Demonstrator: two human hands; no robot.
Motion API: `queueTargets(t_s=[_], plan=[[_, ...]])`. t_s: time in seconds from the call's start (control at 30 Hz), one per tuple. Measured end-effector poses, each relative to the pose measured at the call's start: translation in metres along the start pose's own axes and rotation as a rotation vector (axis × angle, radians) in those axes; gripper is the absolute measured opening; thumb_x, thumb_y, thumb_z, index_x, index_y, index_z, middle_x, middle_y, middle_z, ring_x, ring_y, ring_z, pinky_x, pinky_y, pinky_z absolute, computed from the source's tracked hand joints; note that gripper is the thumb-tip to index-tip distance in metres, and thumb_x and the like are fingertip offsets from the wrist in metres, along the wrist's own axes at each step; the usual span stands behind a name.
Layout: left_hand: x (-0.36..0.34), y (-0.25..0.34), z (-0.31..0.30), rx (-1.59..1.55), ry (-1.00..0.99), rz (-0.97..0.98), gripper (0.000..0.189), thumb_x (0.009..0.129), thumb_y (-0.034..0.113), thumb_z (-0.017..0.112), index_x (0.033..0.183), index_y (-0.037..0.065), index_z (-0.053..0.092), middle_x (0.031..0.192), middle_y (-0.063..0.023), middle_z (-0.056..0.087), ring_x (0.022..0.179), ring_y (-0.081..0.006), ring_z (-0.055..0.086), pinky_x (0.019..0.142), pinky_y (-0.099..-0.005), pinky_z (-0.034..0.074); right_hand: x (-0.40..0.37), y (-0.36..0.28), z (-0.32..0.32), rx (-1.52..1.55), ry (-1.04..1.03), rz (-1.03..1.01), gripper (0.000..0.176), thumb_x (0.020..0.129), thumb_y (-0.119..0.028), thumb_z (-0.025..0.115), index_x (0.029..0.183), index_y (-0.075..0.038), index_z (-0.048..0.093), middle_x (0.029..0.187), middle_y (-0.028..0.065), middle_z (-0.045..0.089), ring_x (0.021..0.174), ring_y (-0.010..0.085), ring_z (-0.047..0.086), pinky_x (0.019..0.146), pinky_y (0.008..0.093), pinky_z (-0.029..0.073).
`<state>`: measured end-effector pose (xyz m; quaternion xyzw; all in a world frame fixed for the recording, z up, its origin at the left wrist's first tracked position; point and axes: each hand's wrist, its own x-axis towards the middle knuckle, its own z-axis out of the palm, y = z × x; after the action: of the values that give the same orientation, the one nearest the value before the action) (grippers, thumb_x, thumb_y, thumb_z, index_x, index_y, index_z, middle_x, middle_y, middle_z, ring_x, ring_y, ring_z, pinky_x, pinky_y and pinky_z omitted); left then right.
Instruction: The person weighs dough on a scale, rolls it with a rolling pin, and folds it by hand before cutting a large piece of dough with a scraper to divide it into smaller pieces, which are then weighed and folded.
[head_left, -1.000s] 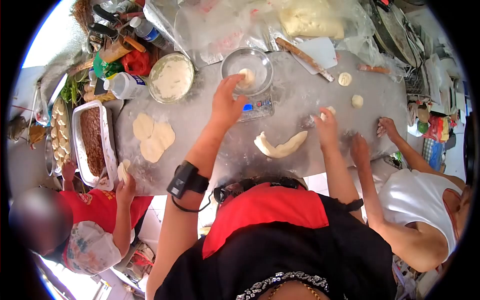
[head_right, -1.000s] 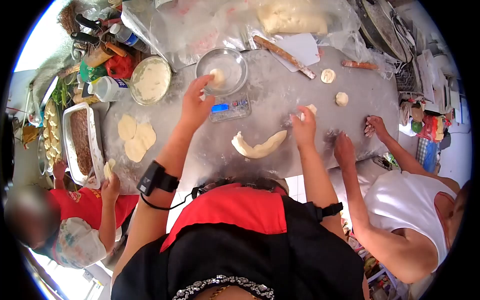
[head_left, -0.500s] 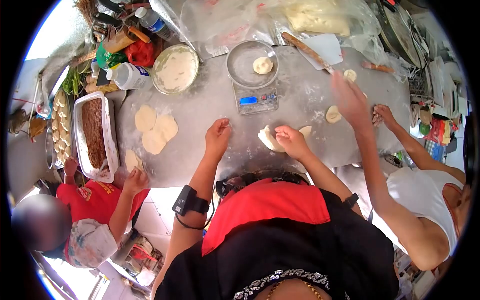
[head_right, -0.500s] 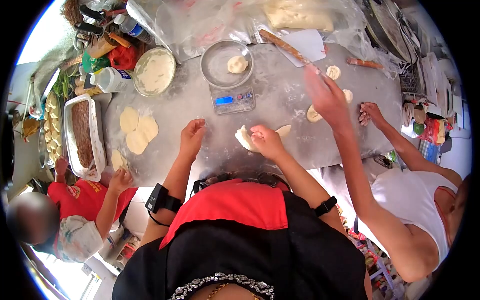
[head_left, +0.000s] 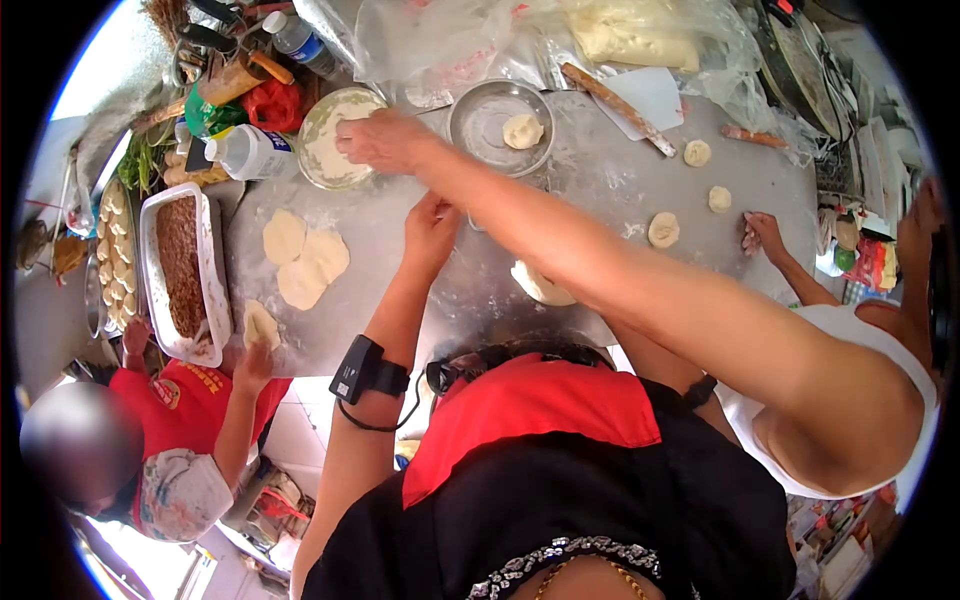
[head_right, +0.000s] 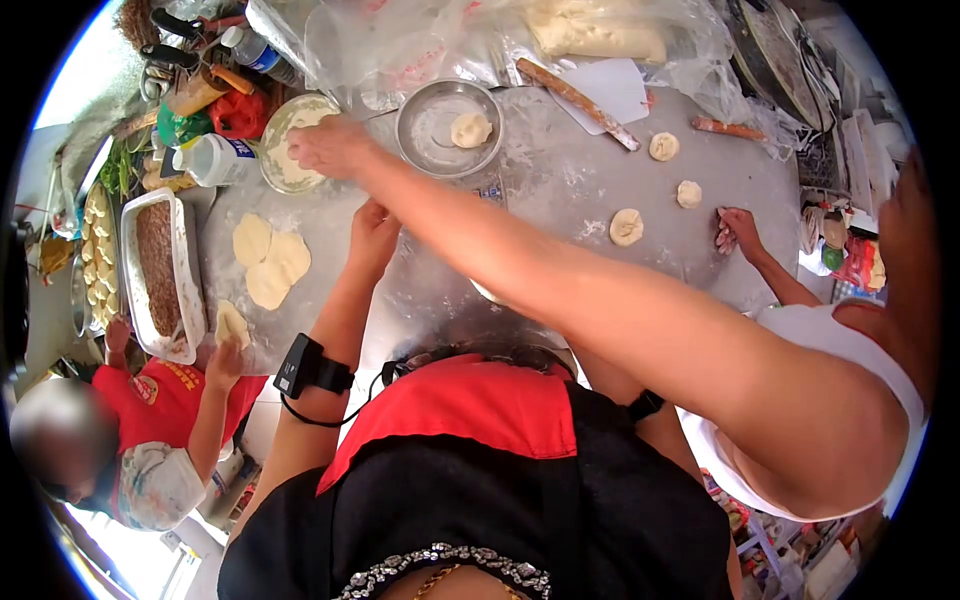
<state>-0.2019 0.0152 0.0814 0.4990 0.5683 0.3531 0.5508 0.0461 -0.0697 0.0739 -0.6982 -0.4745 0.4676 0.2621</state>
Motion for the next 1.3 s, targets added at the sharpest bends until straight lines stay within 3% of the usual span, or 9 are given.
queueTargets(t_s=[0.17,0.27,0.53,0.8,0.87,0.97,1.03,1.17,1.3], plan=[[-0.022,-0.007,0.005,0.015,0.046,-0.057,0.025,0.081,0.005,0.058,0.105,-0.003,0.059,0.091,-0.0096,0.065,0.082,-0.0145,0.061,0.075,-0.0264,0.047,0.038,-0.046,0.004,-0.143,0.177,0.015,0.027,0.081,-0.018,0.062,0.106,-0.009,0.062,0.105,0.0114,0.062,0.096,0.0218,0.06,0.081,0.0351,0.047],[-0.04,-0.019,0.002,0.017,0.013,-0.096,0.026,0.081,0.006,0.059,0.106,-0.002,0.059,0.093,-0.0085,0.064,0.08,-0.014,0.06,0.073,-0.0266,0.047,0.081,-0.062,0.002,-0.261,0.39,-0.243,0.024,0.08,-0.018,0.062,0.102,-0.009,0.062,0.102,0.0107,0.062,0.094,0.0207,0.06,0.077,0.0354,0.047],[-0.088,-0.015,-0.02,0.075,0.015,-0.202,0.029,0.083,0.008,0.058,0.11,-0.001,0.058,0.101,-0.0089,0.062,0.089,-0.015,0.058,0.078,-0.0283,0.047,0.119,-0.101,0.004,-0.263,0.39,-0.44,0.02,0.081,-0.017,0.063,0.095,-0.003,0.063,0.081,0.009,0.065,0.07,0.0121,0.059,0.064,0.0298,0.047],[-0.072,0.029,0.001,-0.265,-0.029,-0.121,0.034,0.087,0.014,0.057,0.119,0.003,0.052,0.101,-0.0084,0.061,0.09,-0.0174,0.058,0.078,-0.0292,0.046,0.039,-0.083,0.012,0.105,0.057,-0.095,0.016,0.08,-0.014,0.065,0.092,-0.003,0.062,0.079,0.0015,0.064,0.068,0.0097,0.055,0.064,0.0253,0.046],[-0.073,0.055,0.021,-0.522,-0.087,-0.256,0.035,0.089,0.017,0.056,0.12,0.005,0.051,0.102,-0.0079,0.061,0.09,-0.0168,0.057,0.076,-0.0291,0.046,-0.006,-0.076,0.041,0.563,0.034,-0.081,0.015,0.081,-0.013,0.065,0.091,-0.003,0.06,0.082,-0.0004,0.061,0.074,0.0099,0.055,0.067,0.0267,0.046],[-0.066,0.047,0.032,-0.402,-0.311,-0.299,0.036,0.09,0.023,0.056,0.121,0.006,0.048,0.107,-0.0067,0.059,0.092,-0.0139,0.057,0.068,-0.0271,0.048,-0.034,-0.058,0.047,0.758,-0.095,-0.025,0.017,0.083,-0.013,0.064,0.096,-0.005,0.059,0.087,0.0009,0.059,0.078,0.0102,0.055,0.07,0.0253,0.045],[-0.058,0.044,0.038,-0.333,-0.214,-0.281,0.035,0.091,0.028,0.054,0.118,0.007,0.05,0.102,-0.0048,0.06,0.089,-0.0132,0.057,0.071,-0.0296,0.047,-0.047,-0.067,0.006,0.894,-0.292,0.051,0.017,0.084,-0.016,0.065,0.097,-0.006,0.06,0.087,0.0001,0.059,0.076,0.0088,0.053,0.07,0.0247,0.044],[-0.036,0.053,0.048,-0.473,-0.011,-0.333,0.031,0.092,0.032,0.051,0.111,0.007,0.052,0.095,-0.0028,0.061,0.083,-0.0133,0.058,0.072,-0.03,0.046,-0.066,-0.066,-0.021,0.891,-0.05,0.116,0.015,0.082,-0.014,0.066,0.095,-0.008,0.061,0.082,0.0001,0.059,0.073,0.0098,0.056,0.068,0.0243,0.045],[-0.008,0.023,0.053,-0.652,-0.219,-0.276,0.028,0.093,0.028,0.048,0.113,0.009,0.05,0.102,-0.0041,0.06,0.09,-0.0154,0.057,0.074,-0.0297,0.046,-0.076,-0.048,-0.02,0.706,0.03,0.13,0.011,0.081,-0.007,0.062,0.092,-0.007,0.061,0.086,0.0025,0.063,0.07,0.0102,0.058,0.062,0.0232,0.047]])
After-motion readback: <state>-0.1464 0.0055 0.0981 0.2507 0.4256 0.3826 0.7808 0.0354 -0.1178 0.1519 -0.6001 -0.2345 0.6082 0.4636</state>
